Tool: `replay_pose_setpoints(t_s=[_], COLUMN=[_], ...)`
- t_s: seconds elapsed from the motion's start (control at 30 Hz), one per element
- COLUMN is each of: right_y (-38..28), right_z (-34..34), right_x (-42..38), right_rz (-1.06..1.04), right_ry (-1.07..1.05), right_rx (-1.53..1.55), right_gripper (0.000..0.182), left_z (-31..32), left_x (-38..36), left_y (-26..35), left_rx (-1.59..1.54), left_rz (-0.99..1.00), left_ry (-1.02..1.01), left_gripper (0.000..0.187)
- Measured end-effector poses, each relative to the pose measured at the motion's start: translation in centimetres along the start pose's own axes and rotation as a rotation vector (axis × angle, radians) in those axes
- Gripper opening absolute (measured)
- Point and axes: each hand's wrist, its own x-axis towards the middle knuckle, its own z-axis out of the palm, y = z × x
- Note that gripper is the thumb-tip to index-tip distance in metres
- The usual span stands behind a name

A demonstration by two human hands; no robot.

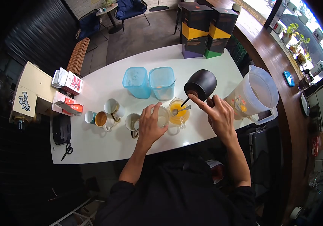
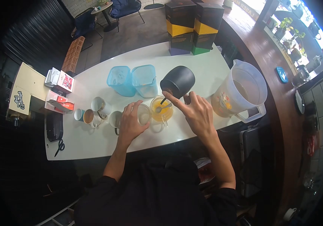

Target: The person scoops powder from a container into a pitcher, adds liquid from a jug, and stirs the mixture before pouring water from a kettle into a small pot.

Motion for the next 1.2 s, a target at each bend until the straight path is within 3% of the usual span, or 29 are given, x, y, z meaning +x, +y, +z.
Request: replay_pose_setpoints(t_s=[0.77, 0.87, 0.97, 1.17, 1.2], right_y=[0.6, 1.0, 1.9, 3.6, 3.9], right_z=[1.6, 2.2, 2.8, 4.8, 5.2], right_x=[-0.2, -0.5, -1.1, -2.5, -2.8], right_rz=[-0.026, 0.041, 0.297, 0.431, 0.465], right_ry=[0.042, 0.073, -0.063, 0.021, 0.045], right_rx=[0.041, 0.106, 0.306, 0.718, 0.817], right_gripper=[0.078, 0.083, 0.079, 0.073, 0.073], left_z=[-1.5, -1.3, -1.9, -2.9, -2.3], left_x=[3.9, 3.3, 2.5, 0.2, -0.5], left_y=[-2.8, -2.9, -1.9, 0.4, 0.6], left_rx=[0.101, 0.098, 0.16, -0.31, -0.472], left_rz=[-0.113, -0.086, -0.011, 0.014, -0.077], left_ry=[-0.055, -0.032, 0.006, -0.021, -0.133], left_gripper=[0.083, 0.084, 0.082, 0.068, 0.063])
